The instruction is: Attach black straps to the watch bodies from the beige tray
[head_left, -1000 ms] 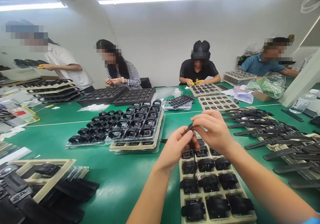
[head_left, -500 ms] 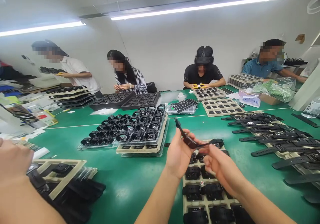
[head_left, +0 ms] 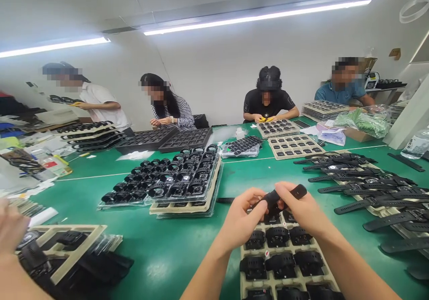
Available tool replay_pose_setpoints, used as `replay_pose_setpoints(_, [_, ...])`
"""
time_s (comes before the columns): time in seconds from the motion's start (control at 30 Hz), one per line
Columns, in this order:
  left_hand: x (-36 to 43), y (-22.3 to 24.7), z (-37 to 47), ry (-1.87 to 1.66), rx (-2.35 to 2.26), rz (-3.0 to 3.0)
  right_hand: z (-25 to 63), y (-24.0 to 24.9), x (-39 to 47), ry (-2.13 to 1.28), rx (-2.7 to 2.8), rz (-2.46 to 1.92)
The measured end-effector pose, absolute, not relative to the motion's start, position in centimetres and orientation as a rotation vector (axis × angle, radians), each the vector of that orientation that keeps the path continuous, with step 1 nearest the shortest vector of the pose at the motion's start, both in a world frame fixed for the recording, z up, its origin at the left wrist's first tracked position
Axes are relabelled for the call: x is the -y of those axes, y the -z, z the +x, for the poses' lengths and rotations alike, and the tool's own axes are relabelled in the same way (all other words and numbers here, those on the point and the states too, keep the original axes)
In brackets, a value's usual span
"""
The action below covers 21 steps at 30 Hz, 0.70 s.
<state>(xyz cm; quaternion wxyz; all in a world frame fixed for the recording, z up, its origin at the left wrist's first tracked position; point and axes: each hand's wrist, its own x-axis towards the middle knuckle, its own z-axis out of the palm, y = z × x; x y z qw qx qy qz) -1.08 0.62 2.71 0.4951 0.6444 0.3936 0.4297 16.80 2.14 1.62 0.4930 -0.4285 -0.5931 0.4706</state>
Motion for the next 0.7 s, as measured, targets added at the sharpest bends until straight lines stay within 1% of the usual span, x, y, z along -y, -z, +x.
replay_pose_setpoints(0.17, [-0.3, -1.9, -0.6, -1.205, -1.098, 1.936, 16.0, -1.2, -1.9, -1.05, 1.566, -1.031])
replay_pose_setpoints(0.3, [-0.5, -1.4, -0.4, -1.305, -1.133, 2.151, 16.0, -0.8, -1.8, -1.019, 1.497, -1.048])
replay_pose_setpoints(0.4, [-0.7, -1.8, -0.7, -1.304, -1.114, 2.165, 16.3, -0.8, -2.0, -1.052, 1.416, -1.038])
replay_pose_setpoints(0.53, [-0.5, -2.2, -0.9, -1.215, -1.085, 2.165, 16.1, -0.9, -2.2, -1.091, 1.389, -1.023])
replay_pose_setpoints(0.7, [-0.5, -0.9, -0.4, -1.245, -1.006, 2.063, 15.3, -0.4, -1.7, -1.09, 1.446, -0.988])
